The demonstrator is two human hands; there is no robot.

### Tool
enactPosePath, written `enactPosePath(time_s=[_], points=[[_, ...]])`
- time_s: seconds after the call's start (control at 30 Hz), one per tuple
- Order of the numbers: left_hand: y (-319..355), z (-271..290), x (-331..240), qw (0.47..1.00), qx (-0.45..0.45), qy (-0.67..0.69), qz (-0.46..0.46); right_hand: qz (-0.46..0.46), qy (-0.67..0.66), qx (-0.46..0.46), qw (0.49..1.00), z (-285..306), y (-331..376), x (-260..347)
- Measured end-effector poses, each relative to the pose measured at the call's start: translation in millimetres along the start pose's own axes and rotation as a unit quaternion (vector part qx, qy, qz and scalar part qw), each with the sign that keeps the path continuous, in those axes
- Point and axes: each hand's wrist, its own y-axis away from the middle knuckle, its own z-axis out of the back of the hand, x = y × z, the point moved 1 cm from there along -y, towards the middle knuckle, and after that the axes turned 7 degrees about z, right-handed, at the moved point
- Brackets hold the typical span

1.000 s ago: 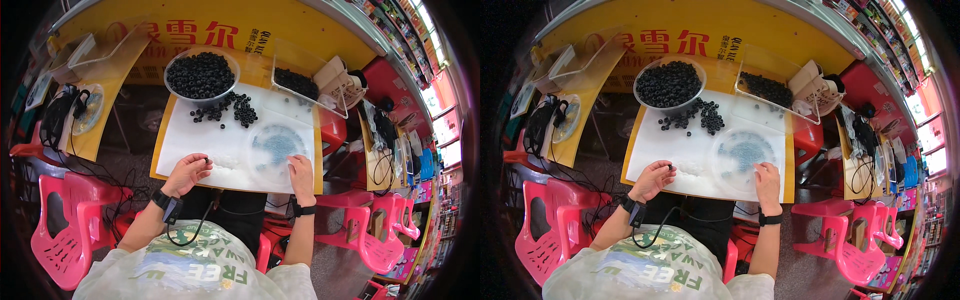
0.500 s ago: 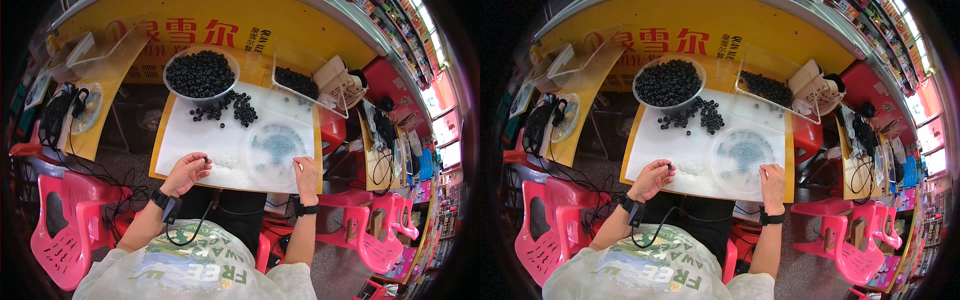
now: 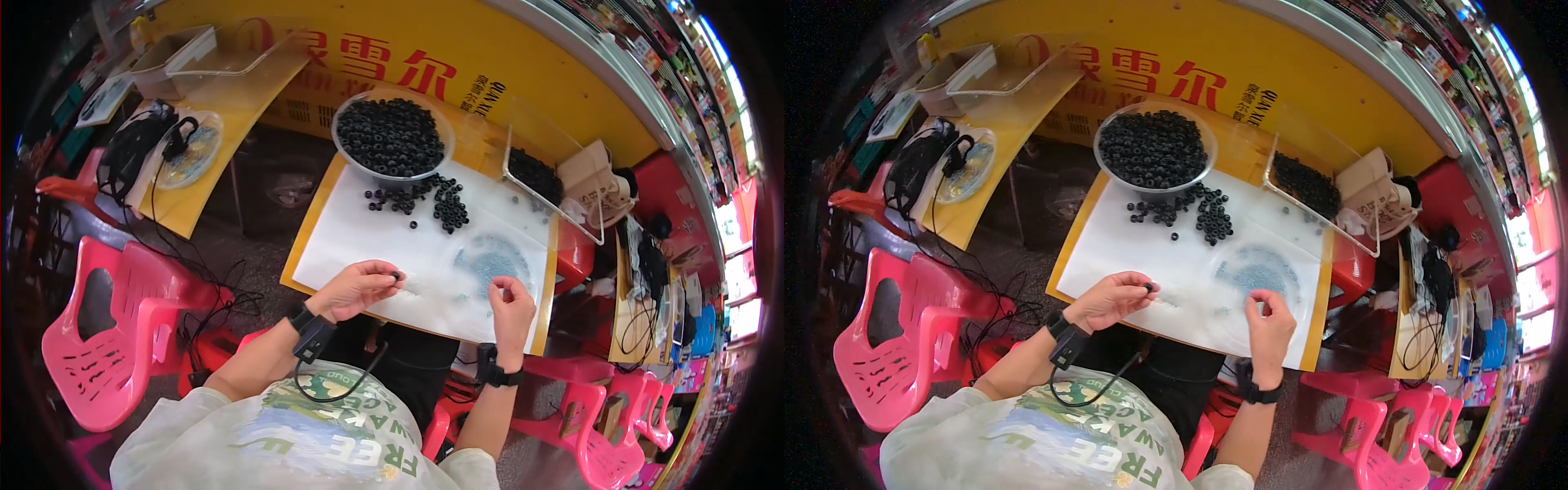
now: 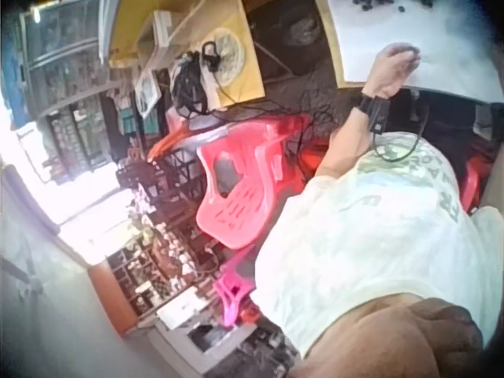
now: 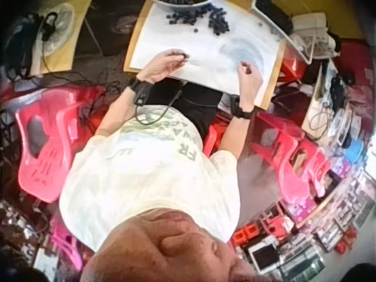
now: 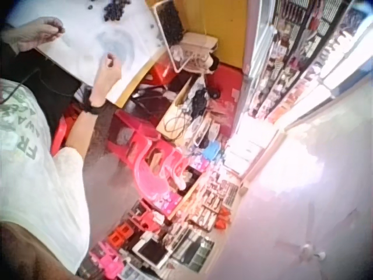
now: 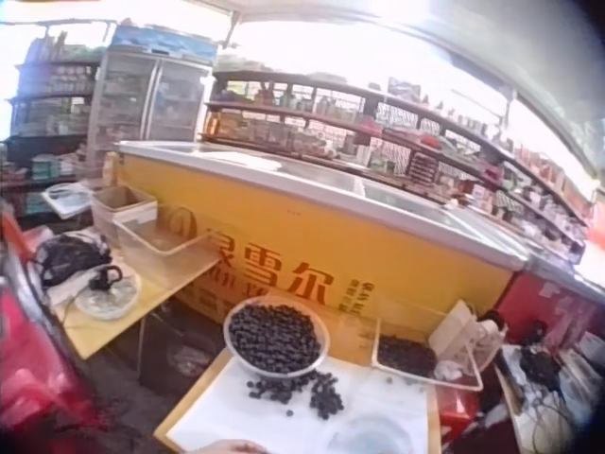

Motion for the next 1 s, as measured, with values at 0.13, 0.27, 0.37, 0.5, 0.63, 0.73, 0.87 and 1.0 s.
enactPosePath(time_s=[0.13, 0.27, 0.37, 0.5, 0.63, 0.73, 0.87, 1.0], points=[[3, -23, -5, 1.000, 0.016, -0.004, 0.011, -0.019, -0.285, 0.026, 0.958, -49, 18, 66], [11, -28, -12, 1.000, 0.023, -0.002, 0.002, 0.025, -0.301, 0.049, 0.952, -74, 25, 101], [16, -25, -15, 1.000, 0.023, -0.009, -0.008, 0.052, -0.258, 0.042, 0.964, -83, 27, 106], [16, -20, -10, 1.000, 0.012, 0.004, -0.022, 0.115, -0.186, 0.034, 0.975, -90, 29, 110], [13, -10, -3, 0.998, -0.026, 0.054, -0.030, 0.205, -0.089, 0.036, 0.974, -96, 36, 112], [14, 0, -2, 0.996, -0.040, 0.070, -0.025, 0.190, -0.093, 0.065, 0.975, -101, 24, 103], [16, 3, -10, 0.996, -0.044, 0.066, -0.042, 0.044, -0.058, 0.077, 0.994, -106, -39, 76], [23, 7, -15, 0.995, -0.038, 0.075, -0.054, 0.162, 0.157, 0.015, 0.974, -136, -105, 43]])
